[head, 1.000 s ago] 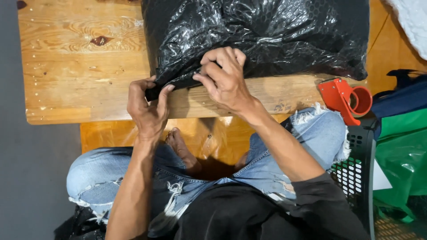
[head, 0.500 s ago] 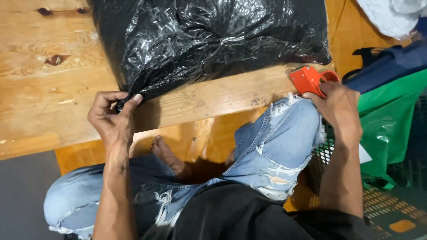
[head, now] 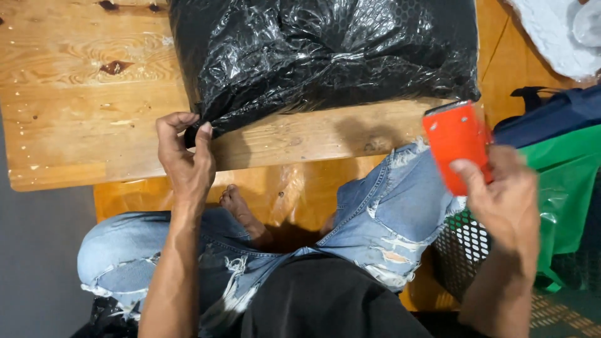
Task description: Sealing a black bubble wrap package using a tape dispenser and a small utility cutter.
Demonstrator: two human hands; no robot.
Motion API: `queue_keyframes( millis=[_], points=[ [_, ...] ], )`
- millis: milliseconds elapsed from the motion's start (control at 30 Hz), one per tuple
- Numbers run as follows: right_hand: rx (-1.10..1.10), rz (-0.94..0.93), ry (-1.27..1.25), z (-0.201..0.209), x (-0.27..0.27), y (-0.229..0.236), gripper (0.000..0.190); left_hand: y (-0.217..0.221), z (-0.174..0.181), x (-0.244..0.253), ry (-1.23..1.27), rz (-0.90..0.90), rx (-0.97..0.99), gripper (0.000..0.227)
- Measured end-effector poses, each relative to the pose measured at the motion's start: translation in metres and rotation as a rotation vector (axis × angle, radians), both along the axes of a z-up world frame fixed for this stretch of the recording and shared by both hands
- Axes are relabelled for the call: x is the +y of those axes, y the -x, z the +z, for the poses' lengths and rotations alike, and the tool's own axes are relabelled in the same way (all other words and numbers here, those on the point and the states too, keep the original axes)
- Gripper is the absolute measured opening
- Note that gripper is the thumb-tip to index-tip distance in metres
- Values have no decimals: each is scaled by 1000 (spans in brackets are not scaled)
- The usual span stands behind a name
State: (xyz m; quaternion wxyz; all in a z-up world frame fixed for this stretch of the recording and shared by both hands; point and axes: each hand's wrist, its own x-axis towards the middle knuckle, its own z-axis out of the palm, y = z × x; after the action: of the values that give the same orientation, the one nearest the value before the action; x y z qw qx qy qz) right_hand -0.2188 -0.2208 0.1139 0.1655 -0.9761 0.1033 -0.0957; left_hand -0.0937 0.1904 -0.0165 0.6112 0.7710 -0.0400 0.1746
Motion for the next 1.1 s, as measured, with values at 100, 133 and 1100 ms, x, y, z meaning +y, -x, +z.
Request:
queue_keyframes(
  millis=[100, 133, 1100],
  points=[
    [27, 85, -714, -5, 56, 2, 37, 2, 2, 4, -236, 46, -82, 20],
    [31, 88, -715, -27, 63, 3, 37, 2, -4, 5, -237, 50, -78, 20],
    [198, 605, -942, -158, 135, 18, 28, 96, -68, -61, 859, -155, 794, 58]
  ],
)
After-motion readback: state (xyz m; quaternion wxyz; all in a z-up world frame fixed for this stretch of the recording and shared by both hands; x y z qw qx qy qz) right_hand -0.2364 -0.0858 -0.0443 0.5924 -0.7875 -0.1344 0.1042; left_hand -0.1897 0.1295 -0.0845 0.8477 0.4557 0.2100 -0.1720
